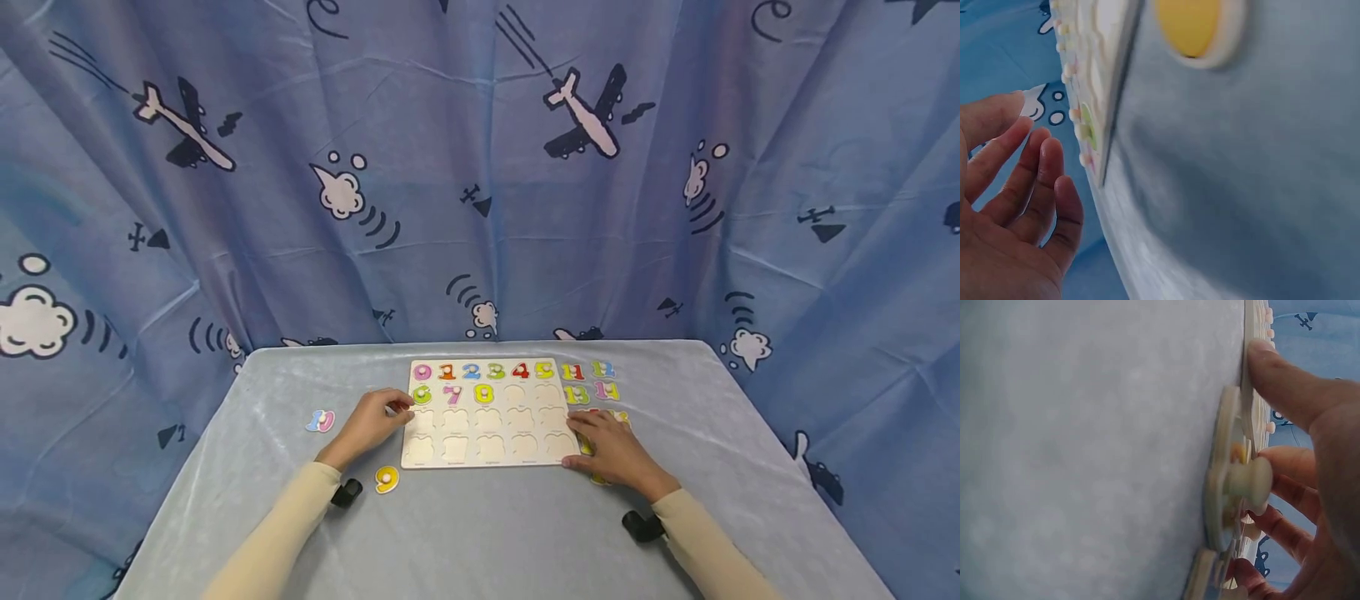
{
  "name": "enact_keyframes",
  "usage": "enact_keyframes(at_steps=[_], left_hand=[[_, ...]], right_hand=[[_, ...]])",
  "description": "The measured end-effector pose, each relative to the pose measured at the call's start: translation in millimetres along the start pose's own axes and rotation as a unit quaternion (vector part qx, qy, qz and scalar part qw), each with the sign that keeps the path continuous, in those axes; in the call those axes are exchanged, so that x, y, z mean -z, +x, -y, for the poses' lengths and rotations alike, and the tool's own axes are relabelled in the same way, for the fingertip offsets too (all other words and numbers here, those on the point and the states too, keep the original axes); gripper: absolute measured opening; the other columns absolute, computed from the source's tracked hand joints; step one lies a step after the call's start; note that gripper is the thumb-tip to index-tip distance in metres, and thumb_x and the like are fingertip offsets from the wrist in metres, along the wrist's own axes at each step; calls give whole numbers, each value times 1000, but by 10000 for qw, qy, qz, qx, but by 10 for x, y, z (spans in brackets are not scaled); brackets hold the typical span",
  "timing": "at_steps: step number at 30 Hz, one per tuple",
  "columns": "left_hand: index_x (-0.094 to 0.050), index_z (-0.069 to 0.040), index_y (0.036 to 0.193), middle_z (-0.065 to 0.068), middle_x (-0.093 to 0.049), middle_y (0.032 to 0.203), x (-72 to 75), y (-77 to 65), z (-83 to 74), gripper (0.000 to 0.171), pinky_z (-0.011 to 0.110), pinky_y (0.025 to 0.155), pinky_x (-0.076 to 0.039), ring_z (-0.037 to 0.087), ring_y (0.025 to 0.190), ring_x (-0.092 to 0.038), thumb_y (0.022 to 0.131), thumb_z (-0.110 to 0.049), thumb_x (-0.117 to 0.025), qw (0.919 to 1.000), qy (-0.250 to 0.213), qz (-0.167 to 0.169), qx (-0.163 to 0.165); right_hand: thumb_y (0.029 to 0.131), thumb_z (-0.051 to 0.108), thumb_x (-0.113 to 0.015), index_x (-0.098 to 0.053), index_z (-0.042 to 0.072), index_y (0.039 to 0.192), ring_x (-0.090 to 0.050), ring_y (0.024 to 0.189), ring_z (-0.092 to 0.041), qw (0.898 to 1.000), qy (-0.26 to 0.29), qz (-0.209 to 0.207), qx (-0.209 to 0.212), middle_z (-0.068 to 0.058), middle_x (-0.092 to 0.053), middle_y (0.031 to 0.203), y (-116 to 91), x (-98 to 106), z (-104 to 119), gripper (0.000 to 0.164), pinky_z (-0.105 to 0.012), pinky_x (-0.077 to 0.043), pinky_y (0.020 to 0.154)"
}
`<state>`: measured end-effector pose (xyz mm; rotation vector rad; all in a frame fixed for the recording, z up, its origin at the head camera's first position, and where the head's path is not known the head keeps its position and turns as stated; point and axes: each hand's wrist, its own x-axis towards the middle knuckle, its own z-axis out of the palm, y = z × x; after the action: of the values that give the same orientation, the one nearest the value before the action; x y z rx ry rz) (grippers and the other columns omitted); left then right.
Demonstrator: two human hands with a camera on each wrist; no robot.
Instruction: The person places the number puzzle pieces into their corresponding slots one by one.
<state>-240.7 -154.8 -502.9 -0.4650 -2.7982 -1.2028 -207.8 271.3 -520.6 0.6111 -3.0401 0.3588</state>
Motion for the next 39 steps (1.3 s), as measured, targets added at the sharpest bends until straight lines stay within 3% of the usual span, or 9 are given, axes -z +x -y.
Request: enact_keyframes(at_steps=[6,20,27,34,39], left_hand=[[-74,-6,101,0,-71,92,33,-157,42,15,25,72,-51,10,80,-60,86,-11,-74,9999,109,-60,-105],[-73,-10,91,-6,-65,79,118,-606,165,7,20,66,-48,2,72,-54,85,-8,-74,9993,176,307,-118],[-72,-16,85,-10,-63,76,156,-801,219,6,19,64,-46,-2,69,-53,83,-16,-78,9982,149,549,-165],[-72,-18,85,-11,-64,77,144,-867,223,7,19,64,-48,-2,69,-54,83,-17,-79,9975,31,699,-80],[-73,-17,86,-10,-65,78,131,-864,214,7,19,63,-48,-2,69,-54,82,-17,-79,9967,-3,768,-267]], right_hand=[[78,56,-75,-59,10,136,-47,130,-35,10000,41,-65,49,-7,-54,144,-7,17,-29,76,-60,-39,98],[78,54,-75,-59,9,136,-47,130,-35,9999,100,-7,-6,-8,-54,144,-8,8,-7,75,-61,-38,100],[78,55,-75,-59,9,136,-47,130,-34,9999,112,35,-12,-8,-54,143,3,19,16,76,-61,-38,100],[78,56,-75,-59,9,136,-45,132,-34,9998,73,114,-114,-8,-54,144,14,32,26,76,-61,-37,102],[78,55,-75,-59,9,136,-45,132,-35,9998,118,133,-129,-9,-54,144,5,53,46,76,-63,-37,103]])
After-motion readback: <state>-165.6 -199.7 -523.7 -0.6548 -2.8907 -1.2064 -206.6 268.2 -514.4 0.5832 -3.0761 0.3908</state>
